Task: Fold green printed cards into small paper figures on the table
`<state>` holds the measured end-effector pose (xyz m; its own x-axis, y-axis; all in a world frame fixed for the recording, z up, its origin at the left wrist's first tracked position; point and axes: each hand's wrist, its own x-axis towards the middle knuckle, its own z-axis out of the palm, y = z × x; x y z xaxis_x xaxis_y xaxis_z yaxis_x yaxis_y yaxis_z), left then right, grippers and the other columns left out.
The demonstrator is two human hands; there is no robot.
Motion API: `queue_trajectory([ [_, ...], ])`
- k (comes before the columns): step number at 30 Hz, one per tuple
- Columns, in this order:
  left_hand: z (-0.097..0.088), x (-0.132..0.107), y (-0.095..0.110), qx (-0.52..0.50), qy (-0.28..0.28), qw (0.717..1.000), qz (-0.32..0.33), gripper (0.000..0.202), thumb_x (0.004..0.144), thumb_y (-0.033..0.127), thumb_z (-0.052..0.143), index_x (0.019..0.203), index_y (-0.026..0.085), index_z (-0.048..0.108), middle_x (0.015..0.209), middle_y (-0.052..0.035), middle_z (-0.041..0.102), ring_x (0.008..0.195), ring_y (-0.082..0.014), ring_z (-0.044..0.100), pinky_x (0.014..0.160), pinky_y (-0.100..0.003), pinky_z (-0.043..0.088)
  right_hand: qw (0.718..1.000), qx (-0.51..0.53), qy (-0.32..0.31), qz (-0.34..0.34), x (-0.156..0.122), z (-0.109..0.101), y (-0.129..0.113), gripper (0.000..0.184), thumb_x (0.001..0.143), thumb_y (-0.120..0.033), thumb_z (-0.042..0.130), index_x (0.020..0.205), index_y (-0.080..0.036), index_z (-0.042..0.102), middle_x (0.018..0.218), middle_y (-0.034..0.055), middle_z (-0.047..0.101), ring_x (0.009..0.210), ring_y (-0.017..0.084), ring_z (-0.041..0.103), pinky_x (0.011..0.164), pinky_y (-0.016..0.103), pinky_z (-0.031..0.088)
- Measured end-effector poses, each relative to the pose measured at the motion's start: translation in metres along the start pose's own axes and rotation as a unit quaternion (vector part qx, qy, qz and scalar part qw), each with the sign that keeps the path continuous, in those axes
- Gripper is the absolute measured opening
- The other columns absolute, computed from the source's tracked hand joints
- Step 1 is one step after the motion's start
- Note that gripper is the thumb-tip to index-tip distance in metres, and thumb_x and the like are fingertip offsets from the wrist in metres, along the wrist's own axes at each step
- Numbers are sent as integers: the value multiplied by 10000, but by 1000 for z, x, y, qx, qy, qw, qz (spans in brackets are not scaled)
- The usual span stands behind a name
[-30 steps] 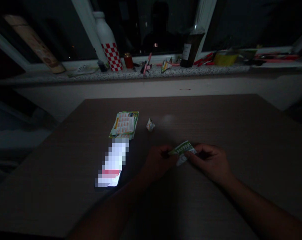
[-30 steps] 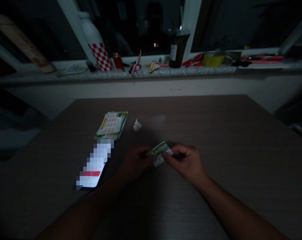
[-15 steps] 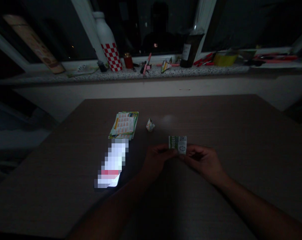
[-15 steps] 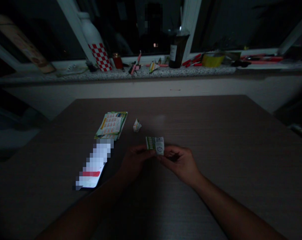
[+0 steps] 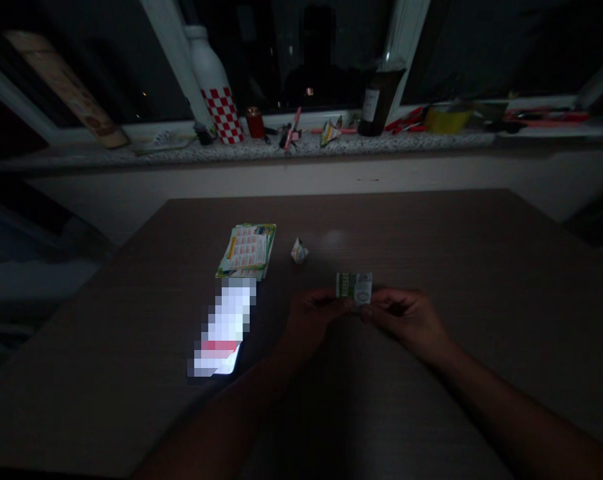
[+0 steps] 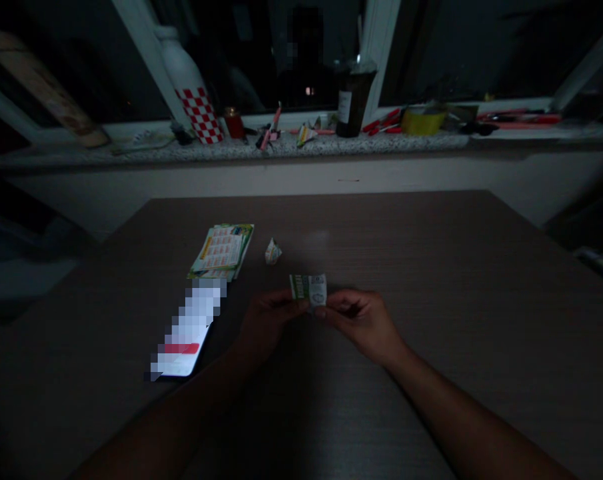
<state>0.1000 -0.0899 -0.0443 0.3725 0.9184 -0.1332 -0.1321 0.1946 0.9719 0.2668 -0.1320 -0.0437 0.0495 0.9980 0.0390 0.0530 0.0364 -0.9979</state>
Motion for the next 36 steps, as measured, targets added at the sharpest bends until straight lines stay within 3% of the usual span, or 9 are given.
queue_trajectory([
  [7,0,-2,1,19,-4,1000,-2,117,656,257,728,732,170,750,703,-6,704,681,-153,595,695,-271,421,996,-56,37,-50,-2,-4,1,134,715,-313,707,698,-180,709,638,28,693,558,132,595,523,239,461],
  [12,-1,-2,-1,21,-16,1000,-3,130,663,266,722,736,162,751,684,-6,692,672,-153,588,697,-274,415,997,-49,30,-47,-1,-4,2,134,734,-321,694,741,-189,707,679,26,702,598,134,606,552,233,473],
  [26,-1,-1,-2,39,-42,998,-33,173,659,283,719,776,160,753,683,-6,678,652,-148,568,680,-270,401,990,-81,76,-87,-3,-6,0,142,753,-320,674,728,-185,711,625,20,682,541,124,583,497,216,450],
  [36,0,-1,-4,38,-54,997,-33,161,657,269,721,768,156,753,684,-9,678,670,-150,573,704,-272,409,990,-45,105,-83,-3,-6,2,84,729,-287,699,730,-204,708,625,0,681,534,106,583,500,195,458],
])
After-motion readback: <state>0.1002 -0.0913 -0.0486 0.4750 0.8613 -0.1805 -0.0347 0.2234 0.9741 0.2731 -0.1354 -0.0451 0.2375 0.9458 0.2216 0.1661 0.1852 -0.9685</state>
